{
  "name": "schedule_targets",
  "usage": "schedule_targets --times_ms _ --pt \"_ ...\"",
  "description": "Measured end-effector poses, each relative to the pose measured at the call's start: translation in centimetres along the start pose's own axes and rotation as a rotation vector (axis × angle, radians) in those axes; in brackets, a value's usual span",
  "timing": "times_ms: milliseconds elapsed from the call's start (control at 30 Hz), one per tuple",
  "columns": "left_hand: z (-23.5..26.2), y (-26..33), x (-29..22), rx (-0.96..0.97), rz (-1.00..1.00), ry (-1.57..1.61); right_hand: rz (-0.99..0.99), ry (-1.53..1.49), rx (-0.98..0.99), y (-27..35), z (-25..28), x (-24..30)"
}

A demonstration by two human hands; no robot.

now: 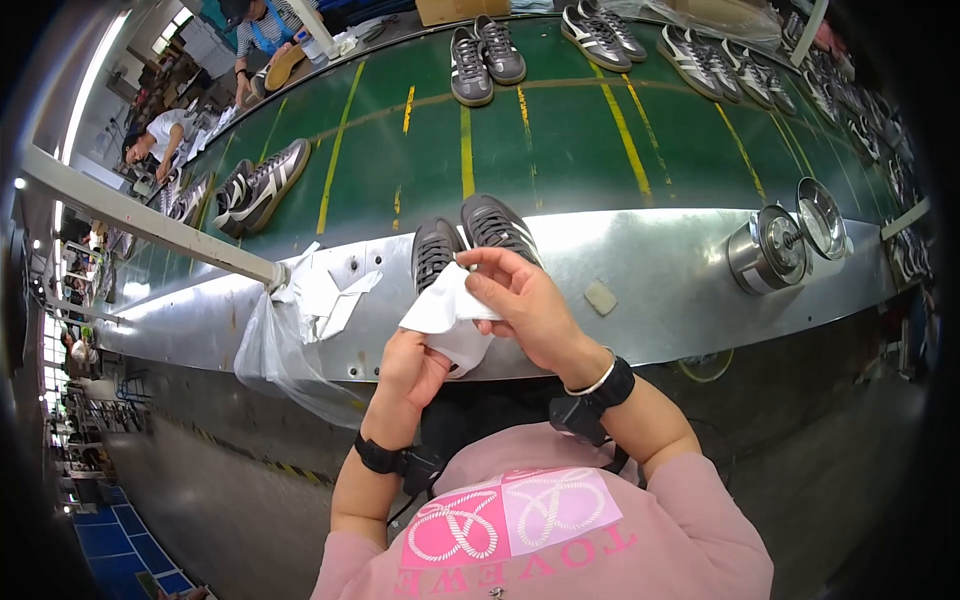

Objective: The recorder is inspecting shoes on a factory conveyor belt, cleaning them with a white cloth and solvent, and placing them back for the next stage.

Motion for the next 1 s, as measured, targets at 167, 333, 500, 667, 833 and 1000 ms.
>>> schedule_targets --times_ms 167,333,500,667,833,1000 --pt "0.8 -0.9 -2.2 0.020 -0.086 0.123 -0.132 0.073 -0.024 2.1 0.3 -1.7" --pt "1.0 -1.0 -3.1 0.104 -0.046 0.202 -0.246 0.125 -0.036 2.5 1.5 -4.7" --pt "0.4 -0.2 -3.6 0.133 -0.041 0.194 0.163 0.594 -0.130 2.0 1.6 -3.3" --pt "-1.0 0.5 -3.3 0.170 -0.020 0.147 0.282 0.611 -0.101 0.9 0.6 -2.2" --pt "-1.7 0.8 -3.6 0.193 -0.013 0.137 0.032 0.442 -0.040 -0.3 0.4 -3.9" --pt "-0.9 0.3 -3.6 0.160 -0.028 0.088 -0.048 0.233 -0.051 -0.2 0.6 -4.6"
Point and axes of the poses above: each hand's wrist, its own y-axis away from the middle knuckle, its own z-axis out of the back of the hand, x = y × z, the point moved 6 cm from there along -y, towards the middle knuckle, and after that the axes turned 12 degrees about y, right-handed, at the moved point
